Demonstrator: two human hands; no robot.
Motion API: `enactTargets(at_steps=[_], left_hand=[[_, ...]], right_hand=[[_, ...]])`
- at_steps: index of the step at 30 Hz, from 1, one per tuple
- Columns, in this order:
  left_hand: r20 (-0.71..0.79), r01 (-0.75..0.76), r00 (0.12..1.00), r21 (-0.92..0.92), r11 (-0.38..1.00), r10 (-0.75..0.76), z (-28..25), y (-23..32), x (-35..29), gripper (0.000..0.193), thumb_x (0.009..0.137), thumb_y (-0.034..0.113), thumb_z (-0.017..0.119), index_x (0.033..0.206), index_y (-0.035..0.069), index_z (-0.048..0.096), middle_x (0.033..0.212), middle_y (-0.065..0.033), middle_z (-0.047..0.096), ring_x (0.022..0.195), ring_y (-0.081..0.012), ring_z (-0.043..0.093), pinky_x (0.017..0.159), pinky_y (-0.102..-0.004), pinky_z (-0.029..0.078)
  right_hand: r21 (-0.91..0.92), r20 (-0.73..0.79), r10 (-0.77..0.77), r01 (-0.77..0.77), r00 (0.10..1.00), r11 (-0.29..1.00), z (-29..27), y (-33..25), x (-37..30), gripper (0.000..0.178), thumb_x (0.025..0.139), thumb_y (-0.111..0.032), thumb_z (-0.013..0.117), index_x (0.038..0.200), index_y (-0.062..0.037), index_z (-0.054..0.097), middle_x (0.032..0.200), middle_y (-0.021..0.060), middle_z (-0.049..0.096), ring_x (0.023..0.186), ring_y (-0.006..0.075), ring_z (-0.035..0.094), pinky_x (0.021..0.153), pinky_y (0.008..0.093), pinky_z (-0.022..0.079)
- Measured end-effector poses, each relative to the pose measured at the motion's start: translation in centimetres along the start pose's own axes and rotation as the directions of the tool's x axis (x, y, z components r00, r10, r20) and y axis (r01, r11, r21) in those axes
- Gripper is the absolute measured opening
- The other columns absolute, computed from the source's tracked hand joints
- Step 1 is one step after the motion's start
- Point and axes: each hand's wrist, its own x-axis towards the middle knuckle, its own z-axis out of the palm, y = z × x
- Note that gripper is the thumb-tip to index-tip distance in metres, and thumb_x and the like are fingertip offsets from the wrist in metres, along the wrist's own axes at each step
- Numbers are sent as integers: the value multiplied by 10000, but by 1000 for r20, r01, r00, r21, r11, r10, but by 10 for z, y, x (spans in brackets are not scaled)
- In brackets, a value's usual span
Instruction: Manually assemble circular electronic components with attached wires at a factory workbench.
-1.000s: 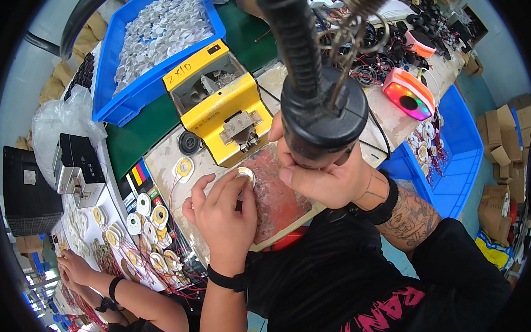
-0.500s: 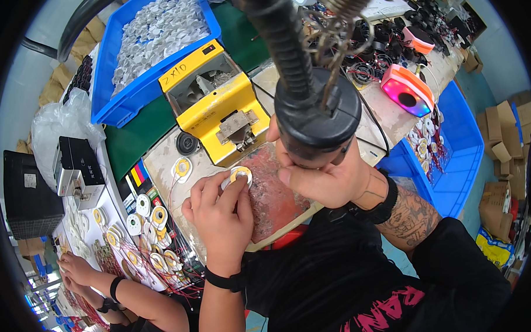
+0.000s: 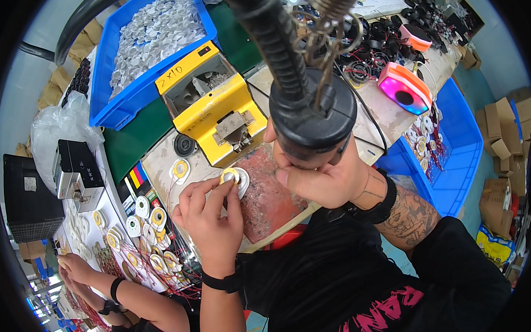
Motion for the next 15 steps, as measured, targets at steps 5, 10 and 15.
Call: enactTargets(at_steps=[5,10,15], left_hand=[[50,15,999,8,1000,-16,-1,6,2,182,809,113,816,983,159,787,1070,22,708,1068,-222,629,960,-398,366],[94,16,995,47,999,-21,0,8,1,144,822,138,808,964,164,799,1064,33,706,1070,-210,629,939,-401,356],[82,16,996,47,999,-19,0,7,0,139,825,134,806,959,170,799,1059,37,706,1062,-208,631,923,-394,353]], right_hand=[[11,-8,-5,5,1000,1000,2,2,1,630,803,8,647,1414,47,500,1170,68,672,1062,82,584,932,282,502],[-1,-11,-14,14,1000,1000,1,3,1,653,808,15,637,1440,53,477,1201,73,667,1089,85,583,956,285,498],[26,-8,-23,23,1000,999,1,3,1,669,807,17,636,1454,54,468,1224,74,659,1109,85,577,967,282,493]])
